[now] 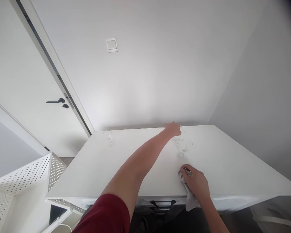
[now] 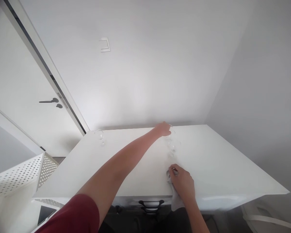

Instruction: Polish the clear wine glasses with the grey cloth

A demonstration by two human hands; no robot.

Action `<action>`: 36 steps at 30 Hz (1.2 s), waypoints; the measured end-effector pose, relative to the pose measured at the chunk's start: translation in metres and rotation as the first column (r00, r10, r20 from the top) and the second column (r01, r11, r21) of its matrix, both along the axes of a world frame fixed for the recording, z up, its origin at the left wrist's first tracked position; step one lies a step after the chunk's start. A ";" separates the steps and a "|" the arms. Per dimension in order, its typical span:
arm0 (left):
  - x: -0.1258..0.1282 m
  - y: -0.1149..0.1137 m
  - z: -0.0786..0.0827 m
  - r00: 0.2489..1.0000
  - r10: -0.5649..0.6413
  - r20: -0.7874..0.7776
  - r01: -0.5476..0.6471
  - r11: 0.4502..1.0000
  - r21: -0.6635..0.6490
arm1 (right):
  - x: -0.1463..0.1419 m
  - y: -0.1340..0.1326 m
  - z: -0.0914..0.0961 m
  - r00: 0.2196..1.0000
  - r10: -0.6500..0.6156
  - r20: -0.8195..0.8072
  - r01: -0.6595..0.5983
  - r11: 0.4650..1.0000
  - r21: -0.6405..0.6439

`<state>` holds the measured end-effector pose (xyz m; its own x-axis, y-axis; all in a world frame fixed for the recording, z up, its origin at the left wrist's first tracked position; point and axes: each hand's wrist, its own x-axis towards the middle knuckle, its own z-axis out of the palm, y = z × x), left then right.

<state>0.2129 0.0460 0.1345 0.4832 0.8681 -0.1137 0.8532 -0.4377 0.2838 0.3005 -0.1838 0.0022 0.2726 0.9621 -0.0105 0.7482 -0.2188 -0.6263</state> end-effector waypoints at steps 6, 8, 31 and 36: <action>0.018 0.018 0.007 0.995 0.086 -0.051 -0.089 0.995 -0.049 | 0.000 0.001 0.000 1.000 0.001 0.008 -0.001 1.000 0.007; 0.019 0.021 0.006 0.994 0.095 -0.051 -0.097 0.995 -0.034 | 0.000 0.001 0.000 1.000 -0.001 0.007 0.001 1.000 0.016; -0.128 -0.052 0.014 0.948 0.311 -0.070 -0.308 0.950 0.043 | 0.001 0.001 -0.002 0.999 -0.017 0.032 0.018 1.000 -0.019; -0.194 -0.078 0.017 0.904 0.416 -0.100 -0.405 0.907 0.117 | 0.002 0.001 -0.004 0.998 -0.023 0.053 0.025 0.999 -0.041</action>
<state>0.0185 -0.0325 0.1515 0.0695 0.9958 -0.0590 0.9877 -0.0604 0.1442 0.3023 -0.1828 -0.0014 0.2964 0.9544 -0.0350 0.7742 -0.2616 -0.5763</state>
